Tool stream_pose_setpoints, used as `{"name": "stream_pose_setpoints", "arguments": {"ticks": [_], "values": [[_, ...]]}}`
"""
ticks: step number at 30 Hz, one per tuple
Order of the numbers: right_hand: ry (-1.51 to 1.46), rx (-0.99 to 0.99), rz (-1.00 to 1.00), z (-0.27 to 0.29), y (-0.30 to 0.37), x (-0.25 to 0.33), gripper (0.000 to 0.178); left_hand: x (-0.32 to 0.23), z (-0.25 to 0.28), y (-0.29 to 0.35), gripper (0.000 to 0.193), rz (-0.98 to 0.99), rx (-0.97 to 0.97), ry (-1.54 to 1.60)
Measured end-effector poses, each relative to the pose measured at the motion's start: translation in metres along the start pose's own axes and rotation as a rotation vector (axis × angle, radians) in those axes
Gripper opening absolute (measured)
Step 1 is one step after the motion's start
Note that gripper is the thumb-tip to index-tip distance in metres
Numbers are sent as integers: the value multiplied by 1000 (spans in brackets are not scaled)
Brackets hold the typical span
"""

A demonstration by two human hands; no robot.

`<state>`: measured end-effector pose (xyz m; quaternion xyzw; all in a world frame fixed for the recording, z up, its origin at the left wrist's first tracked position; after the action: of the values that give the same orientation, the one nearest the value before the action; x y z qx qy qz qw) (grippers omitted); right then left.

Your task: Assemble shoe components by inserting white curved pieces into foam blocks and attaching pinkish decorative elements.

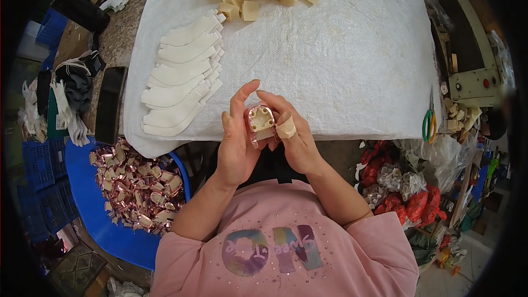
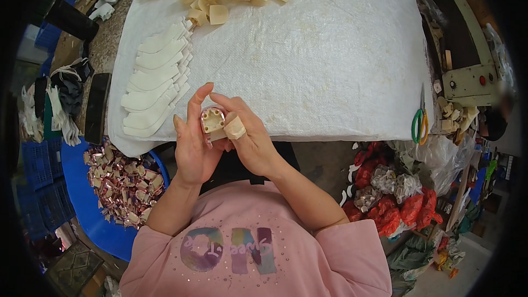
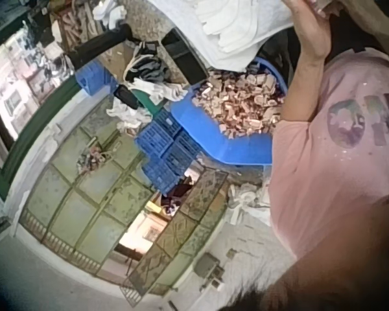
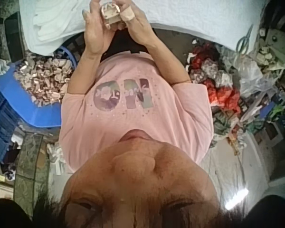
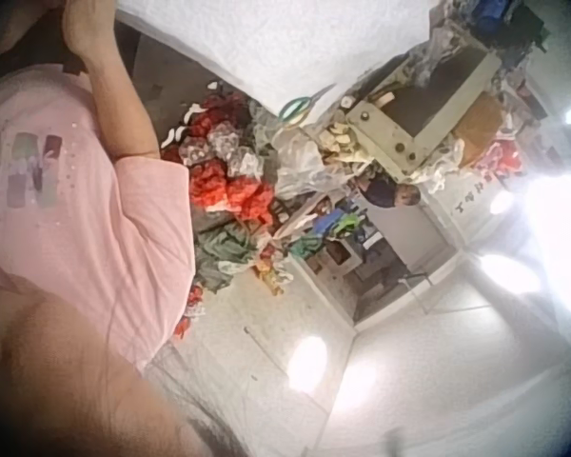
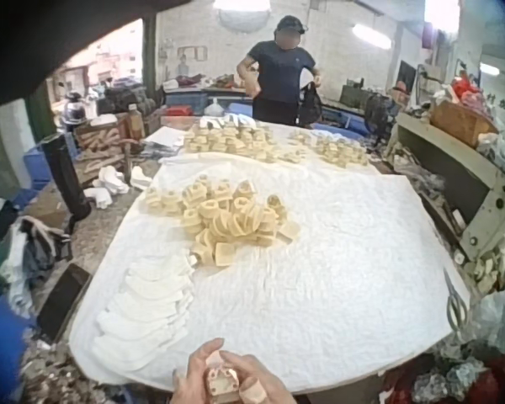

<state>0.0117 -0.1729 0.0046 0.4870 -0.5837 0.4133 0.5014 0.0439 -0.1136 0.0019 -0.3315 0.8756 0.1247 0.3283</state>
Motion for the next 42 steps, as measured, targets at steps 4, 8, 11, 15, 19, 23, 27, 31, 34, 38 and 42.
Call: {"name": "stream_pose_setpoints", "arguments": {"ticks": [4, 8, 11, 15, 19, 23, 27, 31, 34, 38, 42], "values": [[300, 92, 188, -4, -3, 29, 41, -2, 2, 3, 53, 45, -125, -94], [613, 98, 441, -11, 4, 44, 43, 0, -2, 10, 52, 92, -38, -119], [597, -1, 461, -11, 9, 42, 40, -2, -6, 11, 48, 72, -123, -138], [616, -63, 471, -11, 10, 38, 38, -2, -3, 11, 50, 61, -88, -170], [601, -49, 474, -9, 10, 33, 37, 2, -3, 10, 52, 73, -154, -51], [272, 27, 356, -9, 7, 25, 31, 0, 1, 12, 51, 53, -55, 49], [161, 105, 257, -10, 5, 30, 32, -16, -3, 8, 50, -43, -38, -121], [-265, -7, -51, -3, 0, 6, 30, -19, -4, 11, 52, -144, -148, -321], [-256, -67, -153, -4, 0, -3, 25, -23, -9, 13, 51, -163, -159, -436], [-152, -43, 35, -9, 4, 3, 20, -17, -5, 17, 48, -259, -158, -534], [-103, -128, 111, -2, 0, 6, 23, -15, 0, 14, 51, -238, -194, -567]]}}
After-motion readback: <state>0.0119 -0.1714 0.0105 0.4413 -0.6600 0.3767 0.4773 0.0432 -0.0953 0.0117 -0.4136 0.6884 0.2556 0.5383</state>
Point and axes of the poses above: each hand's wrist, its own y-axis away from the middle knuckle, its own z-axis out of the back of the hand, x = y × z, the point moved 10 cm from there along -y, towards the middle knuckle, and after that the axes turned 3 degrees about y, right-handed, at the moved point
